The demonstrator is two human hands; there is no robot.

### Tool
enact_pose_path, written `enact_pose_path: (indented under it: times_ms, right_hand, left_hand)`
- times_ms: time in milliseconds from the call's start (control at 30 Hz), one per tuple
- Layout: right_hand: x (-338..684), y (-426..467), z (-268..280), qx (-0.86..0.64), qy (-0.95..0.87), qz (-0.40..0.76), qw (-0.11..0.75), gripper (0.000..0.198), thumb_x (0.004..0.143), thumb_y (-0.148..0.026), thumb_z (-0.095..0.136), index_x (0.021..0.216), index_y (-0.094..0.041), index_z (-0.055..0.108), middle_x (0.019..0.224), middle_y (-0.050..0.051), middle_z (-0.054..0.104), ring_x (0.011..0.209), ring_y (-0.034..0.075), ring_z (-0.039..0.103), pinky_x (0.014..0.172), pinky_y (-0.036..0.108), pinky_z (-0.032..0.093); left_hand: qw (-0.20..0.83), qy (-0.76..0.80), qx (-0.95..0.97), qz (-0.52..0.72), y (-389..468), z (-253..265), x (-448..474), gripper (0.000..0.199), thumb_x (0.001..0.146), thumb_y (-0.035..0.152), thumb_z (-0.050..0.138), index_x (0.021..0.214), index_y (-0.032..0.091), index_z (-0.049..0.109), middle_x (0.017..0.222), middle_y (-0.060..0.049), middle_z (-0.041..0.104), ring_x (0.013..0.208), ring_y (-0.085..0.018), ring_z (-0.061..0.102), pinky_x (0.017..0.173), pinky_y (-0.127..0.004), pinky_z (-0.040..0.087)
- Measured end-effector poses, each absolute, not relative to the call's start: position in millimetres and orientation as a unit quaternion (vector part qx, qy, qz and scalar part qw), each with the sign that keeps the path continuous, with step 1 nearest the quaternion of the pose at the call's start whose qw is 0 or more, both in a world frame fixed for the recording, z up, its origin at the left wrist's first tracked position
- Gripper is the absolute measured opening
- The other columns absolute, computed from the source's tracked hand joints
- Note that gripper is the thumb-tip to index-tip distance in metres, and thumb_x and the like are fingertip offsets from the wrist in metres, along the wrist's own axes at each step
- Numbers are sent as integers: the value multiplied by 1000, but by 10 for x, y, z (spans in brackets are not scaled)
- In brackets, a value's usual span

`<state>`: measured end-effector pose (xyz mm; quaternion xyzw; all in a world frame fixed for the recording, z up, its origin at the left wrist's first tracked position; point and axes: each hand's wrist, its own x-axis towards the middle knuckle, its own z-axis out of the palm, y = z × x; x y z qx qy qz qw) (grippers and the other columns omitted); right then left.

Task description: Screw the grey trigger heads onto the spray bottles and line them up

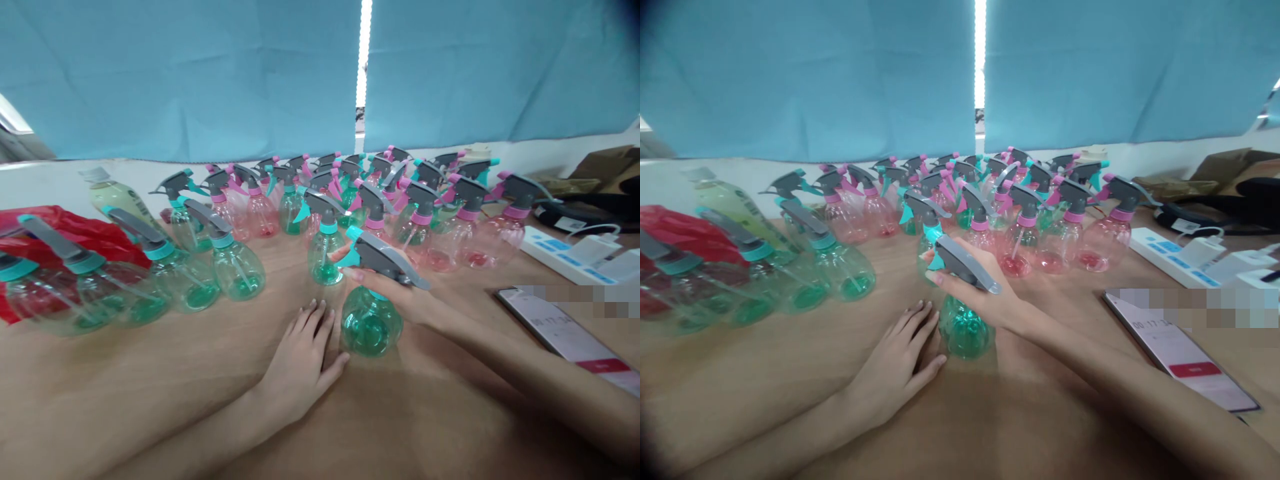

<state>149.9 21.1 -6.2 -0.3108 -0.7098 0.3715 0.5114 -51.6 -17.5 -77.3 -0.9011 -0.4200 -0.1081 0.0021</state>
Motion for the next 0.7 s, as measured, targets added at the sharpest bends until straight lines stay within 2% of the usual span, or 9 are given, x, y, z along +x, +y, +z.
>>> enact_pose_path:
  times_ms: [200,367,533,600,700]
  right_hand:
    - [1505,234,-79,-298,-711,380,511,23,83,-35,63,104,-26,62,106,2,66,84,16,63,76,33,51]
    - [1512,241,-85,-303,-710,386,504,23,83,-36,63,103,-26,61,105,2,66,77,15,62,71,32,51]
    - [1497,220,-48,-300,-705,385,515,21,81,-28,62,102,-26,62,106,2,66,88,17,63,80,34,52]
    - [1485,211,-16,-298,-712,375,513,23,79,-24,59,102,-27,63,104,2,67,92,18,63,82,35,52]
    - [1467,199,43,-303,-722,360,508,28,74,-18,54,98,-29,64,89,0,67,85,19,63,80,37,53]
  left_hand:
    - [2,-423,-901,-97,-176,-759,-519,60,95,47,46,138,6,42,146,-20,41,138,-34,33,110,-51,32]
    - [-2,-421,-901,-101,-176,-764,-519,60,95,48,45,139,6,42,146,-21,40,137,-34,34,109,-52,33]
    - [2,-420,-901,-107,-174,-783,-521,60,96,48,44,139,7,42,146,-20,42,137,-34,34,109,-52,33]
    - [3,-418,-901,-112,-172,-784,-523,59,96,48,44,139,8,42,146,-19,42,137,-33,34,109,-52,33]
    - [3,-420,-901,-110,-169,-775,-521,60,95,48,45,138,7,43,145,-19,42,137,-33,35,109,-52,33]
